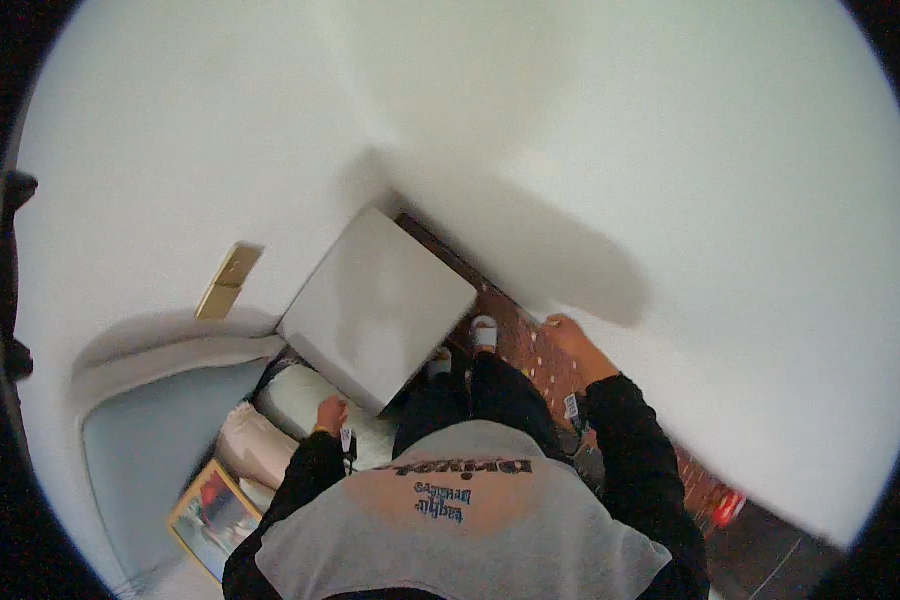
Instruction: The person mops a tiled floor in a bedroom using a flat mop. They move around a bed, a small white table, and a red toy, then pick up the white table and place it against the wall.
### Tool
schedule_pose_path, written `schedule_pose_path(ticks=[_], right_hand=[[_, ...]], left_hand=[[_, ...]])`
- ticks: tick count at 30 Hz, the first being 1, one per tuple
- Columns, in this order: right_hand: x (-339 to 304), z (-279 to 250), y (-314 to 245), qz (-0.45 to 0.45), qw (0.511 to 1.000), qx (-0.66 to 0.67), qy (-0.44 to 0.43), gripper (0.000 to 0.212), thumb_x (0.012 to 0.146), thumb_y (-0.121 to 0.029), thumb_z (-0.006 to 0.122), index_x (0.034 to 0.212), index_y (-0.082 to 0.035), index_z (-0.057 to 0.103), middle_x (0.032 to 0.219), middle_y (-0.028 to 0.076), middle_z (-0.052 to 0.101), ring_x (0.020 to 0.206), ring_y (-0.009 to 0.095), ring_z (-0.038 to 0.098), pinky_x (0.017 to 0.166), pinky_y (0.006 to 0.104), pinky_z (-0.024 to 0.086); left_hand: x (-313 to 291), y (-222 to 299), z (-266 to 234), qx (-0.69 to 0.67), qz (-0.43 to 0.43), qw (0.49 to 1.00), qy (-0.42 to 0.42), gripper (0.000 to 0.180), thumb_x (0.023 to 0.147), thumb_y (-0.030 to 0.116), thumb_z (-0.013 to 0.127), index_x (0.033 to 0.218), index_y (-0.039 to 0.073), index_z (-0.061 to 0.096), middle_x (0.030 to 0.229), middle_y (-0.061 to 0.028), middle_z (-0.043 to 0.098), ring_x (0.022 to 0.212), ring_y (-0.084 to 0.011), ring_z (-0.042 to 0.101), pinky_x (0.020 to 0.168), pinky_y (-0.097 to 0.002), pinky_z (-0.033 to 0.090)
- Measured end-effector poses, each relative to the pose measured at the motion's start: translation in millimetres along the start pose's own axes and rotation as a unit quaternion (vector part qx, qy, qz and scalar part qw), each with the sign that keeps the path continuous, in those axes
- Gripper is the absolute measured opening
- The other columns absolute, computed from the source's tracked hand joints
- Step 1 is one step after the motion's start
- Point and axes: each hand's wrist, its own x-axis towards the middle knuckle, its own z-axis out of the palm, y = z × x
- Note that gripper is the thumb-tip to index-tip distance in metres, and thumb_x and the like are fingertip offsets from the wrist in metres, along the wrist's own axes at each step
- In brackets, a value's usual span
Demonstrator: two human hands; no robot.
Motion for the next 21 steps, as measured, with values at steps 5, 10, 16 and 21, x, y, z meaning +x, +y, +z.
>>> schedule_pose_path(ticks=[5, 10, 16, 21], right_hand=[[-113, -34, 109, -0.282, 0.912, -0.264, 0.135, 0.032, 0.080, -0.027, 0.057, 0.102, -0.003, 0.058, 0.085, 0.011, 0.063, 0.076, 0.023, 0.060, 0.065, 0.0366, 0.047], [-241, -24, 217, 0.038, 0.985, -0.009, 0.165, 0.034, 0.078, -0.028, 0.059, 0.097, -0.001, 0.060, 0.084, 0.014, 0.063, 0.079, 0.029, 0.060, 0.067, 0.0401, 0.047], [-329, 17, 365, 0.201, 0.888, 0.346, 0.227, 0.024, 0.081, -0.025, 0.055, 0.086, -0.002, 0.062, 0.068, 0.005, 0.060, 0.061, 0.014, 0.056, 0.053, 0.0303, 0.045], [-440, 1, 410, 0.246, 0.861, 0.263, 0.359, 0.033, 0.082, -0.030, 0.057, 0.100, -0.002, 0.058, 0.095, 0.014, 0.060, 0.088, 0.026, 0.058, 0.076, 0.0371, 0.045]], left_hand=[[72, 44, -59, 0.428, 0.223, 0.873, -0.069, 0.014, 0.073, 0.021, 0.060, 0.081, 0.009, 0.060, 0.088, -0.0120, 0.059, 0.080, -0.0292, 0.057, 0.064, -0.0383, 0.047], [101, 159, -62, 0.302, 0.157, 0.933, -0.120, 0.017, 0.072, 0.023, 0.061, 0.081, 0.011, 0.056, 0.088, -0.0065, 0.054, 0.085, -0.0248, 0.053, 0.070, -0.0384, 0.045], [123, 299, 43, 0.208, 0.156, 0.942, -0.211, 0.011, 0.077, 0.021, 0.055, 0.074, 0.011, 0.054, 0.069, -0.0032, 0.055, 0.069, -0.0221, 0.055, 0.066, -0.0402, 0.043], [67, 447, 226, 0.489, 0.612, 0.600, -0.163, 0.007, 0.073, 0.010, 0.057, 0.073, 0.004, 0.053, 0.067, -0.0097, 0.054, 0.070, -0.0286, 0.056, 0.062, -0.0433, 0.044]])
